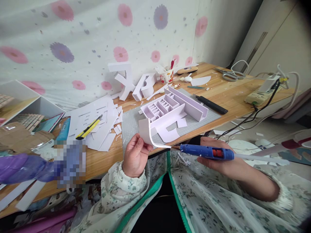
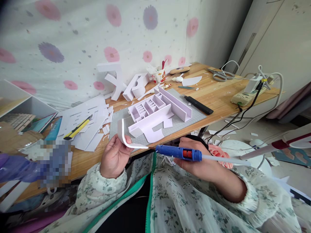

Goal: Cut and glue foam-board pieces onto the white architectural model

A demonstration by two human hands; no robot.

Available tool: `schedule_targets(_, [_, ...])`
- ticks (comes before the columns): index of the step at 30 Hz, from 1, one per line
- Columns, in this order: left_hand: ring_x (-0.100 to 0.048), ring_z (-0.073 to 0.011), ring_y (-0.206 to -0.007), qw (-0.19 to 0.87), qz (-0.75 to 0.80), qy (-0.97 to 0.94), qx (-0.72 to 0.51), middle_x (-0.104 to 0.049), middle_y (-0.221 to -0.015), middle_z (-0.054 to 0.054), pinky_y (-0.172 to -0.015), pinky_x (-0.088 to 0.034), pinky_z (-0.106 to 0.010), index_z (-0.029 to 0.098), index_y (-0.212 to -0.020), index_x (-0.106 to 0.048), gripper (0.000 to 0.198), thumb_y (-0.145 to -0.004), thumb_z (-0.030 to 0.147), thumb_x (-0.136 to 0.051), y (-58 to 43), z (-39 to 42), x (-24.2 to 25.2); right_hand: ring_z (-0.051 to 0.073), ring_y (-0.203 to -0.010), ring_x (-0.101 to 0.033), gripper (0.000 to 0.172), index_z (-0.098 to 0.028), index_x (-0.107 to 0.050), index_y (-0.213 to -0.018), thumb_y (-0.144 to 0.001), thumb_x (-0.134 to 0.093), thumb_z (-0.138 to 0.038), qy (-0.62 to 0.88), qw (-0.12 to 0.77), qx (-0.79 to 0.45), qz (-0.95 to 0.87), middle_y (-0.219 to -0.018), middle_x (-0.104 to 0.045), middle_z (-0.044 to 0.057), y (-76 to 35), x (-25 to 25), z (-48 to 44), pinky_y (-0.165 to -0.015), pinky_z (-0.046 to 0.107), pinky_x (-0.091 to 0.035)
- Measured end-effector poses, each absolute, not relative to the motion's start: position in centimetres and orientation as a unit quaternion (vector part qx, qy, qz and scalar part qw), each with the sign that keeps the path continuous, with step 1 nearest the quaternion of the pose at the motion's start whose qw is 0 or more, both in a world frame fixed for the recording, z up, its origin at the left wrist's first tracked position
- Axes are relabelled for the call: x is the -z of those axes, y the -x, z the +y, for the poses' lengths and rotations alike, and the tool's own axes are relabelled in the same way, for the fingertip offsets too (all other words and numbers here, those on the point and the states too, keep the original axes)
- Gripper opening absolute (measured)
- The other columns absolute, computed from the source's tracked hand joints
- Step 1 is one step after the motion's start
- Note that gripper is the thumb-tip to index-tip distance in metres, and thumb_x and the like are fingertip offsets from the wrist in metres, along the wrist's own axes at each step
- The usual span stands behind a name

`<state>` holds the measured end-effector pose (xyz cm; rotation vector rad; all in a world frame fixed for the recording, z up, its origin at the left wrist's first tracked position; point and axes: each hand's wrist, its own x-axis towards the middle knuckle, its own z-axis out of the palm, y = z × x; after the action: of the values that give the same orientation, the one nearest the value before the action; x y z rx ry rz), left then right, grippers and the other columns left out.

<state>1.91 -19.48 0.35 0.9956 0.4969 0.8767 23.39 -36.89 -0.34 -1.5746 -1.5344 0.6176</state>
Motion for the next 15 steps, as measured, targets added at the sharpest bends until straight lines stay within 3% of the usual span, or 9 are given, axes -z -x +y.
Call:
schedule_targets(9, [-0.051,-0.0078,-0.056,0.791,0.235,-0.402,-0.397,-0.061,-0.07,0.001,-0.054,-0.044,-0.02,0.017,-0.075,-0.059,0.025,-0.069,0.03,-0.079,-2.2,-19.4,-0.4,0.014,-0.057,-0.047,0.024,-0.021,-0.051,-0.064,-0.079,-0.065,-0.032,0.612,0.473,-0.244,-0.585,-0.065,-0.049,-0.001,-23.6,0.3,-36.9,-0.051,0.028,-0.038])
schedule_targets(13, [-0.046,-0.0057,-0.052,0.827,0.238,-0.374,-0.346,-0.057,-0.063,0.001,-0.05,-0.042,-0.018,0.015,-0.067,-0.059,0.026,-0.068,0.029,-0.08,-2.4,-19.8,-0.4,0.019,-0.071,-0.06,0.013,-0.022,-0.065,-0.08,-0.079,-0.069,-0.034,0.599,0.53,-0.273,-0.534,-0.08,-0.062,0.004,-23.7,2.1,-37.6,-0.061,0.032,-0.049])
schedule_targets(15, [-0.043,-0.005,-0.051,0.835,0.248,-0.366,-0.327,-0.055,-0.062,0.002,-0.05,-0.043,-0.018,0.014,-0.069,-0.061,0.024,-0.067,0.028,-0.08,-2.5,-19.9,-0.5,0.021,-0.077,-0.064,0.018,-0.024,-0.066,-0.092,-0.079,-0.069,-0.036,0.594,0.595,-0.303,-0.448,-0.086,-0.067,0.004,-24.0,3.0,-37.8,-0.066,0.034,-0.053])
